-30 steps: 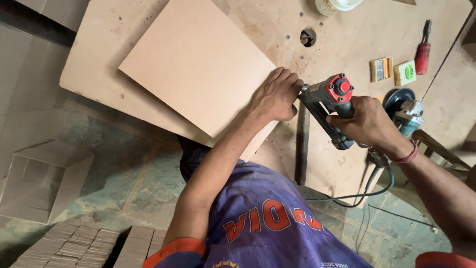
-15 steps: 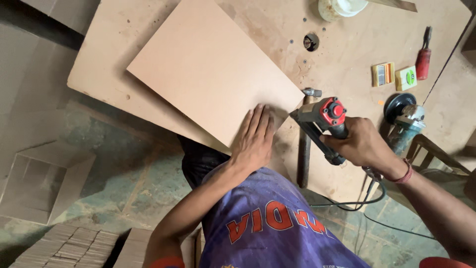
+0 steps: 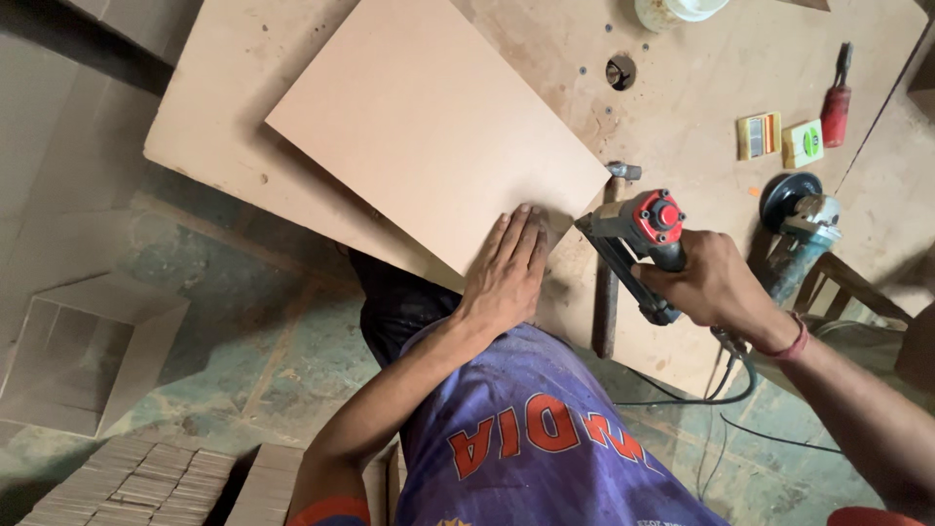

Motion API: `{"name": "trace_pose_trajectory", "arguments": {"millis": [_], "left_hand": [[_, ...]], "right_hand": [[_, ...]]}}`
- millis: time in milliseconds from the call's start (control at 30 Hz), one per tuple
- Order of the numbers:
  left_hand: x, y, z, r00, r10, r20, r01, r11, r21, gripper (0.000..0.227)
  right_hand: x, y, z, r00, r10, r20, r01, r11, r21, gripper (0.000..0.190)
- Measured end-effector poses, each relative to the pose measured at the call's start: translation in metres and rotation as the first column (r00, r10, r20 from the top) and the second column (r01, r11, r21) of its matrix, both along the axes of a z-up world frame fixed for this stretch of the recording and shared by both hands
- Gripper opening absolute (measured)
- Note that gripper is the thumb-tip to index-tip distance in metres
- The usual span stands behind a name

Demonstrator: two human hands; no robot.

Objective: The person assembles small wooden boxes by applying glue to the edges of a pre-cut frame and attaching a flat panel to form the base. They use a pneumatic nail gun to secure the panel and then inspect the joints.

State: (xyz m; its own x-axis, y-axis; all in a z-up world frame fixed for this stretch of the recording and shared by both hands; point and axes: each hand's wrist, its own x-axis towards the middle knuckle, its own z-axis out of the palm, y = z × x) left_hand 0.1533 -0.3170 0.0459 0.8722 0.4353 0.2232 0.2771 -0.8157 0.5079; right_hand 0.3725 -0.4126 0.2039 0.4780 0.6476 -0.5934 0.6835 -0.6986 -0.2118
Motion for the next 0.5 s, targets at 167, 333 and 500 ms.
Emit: {"name": "trace_pose_trajectory", "arguments": {"millis": [167,333,500], "left_hand": [[-0.037,-0.002,0.005,0.998,-0.047,0.039,0.049,0.997,-0.054,0.058],[-0.057,-0.002,0.002,0.996,-0.079,0.032,0.079,0.997,-0.01,0.057],[-0.056,-0.001,0.001,0.996,-0.087,0.027,0.086,0.996,0.035,0.056]], "right_hand": [[-0.015,-0.012,0.001,0.998,-0.032,-0.052,0.034,0.999,0.03,0.03],[-0.032,-0.017,-0.006,0.991,0.068,-0.117,-0.051,0.989,0.141,0.026],[-0.04,-0.016,-0.008,0.997,0.002,-0.083,0.001,0.999,0.039,0.031]]}}
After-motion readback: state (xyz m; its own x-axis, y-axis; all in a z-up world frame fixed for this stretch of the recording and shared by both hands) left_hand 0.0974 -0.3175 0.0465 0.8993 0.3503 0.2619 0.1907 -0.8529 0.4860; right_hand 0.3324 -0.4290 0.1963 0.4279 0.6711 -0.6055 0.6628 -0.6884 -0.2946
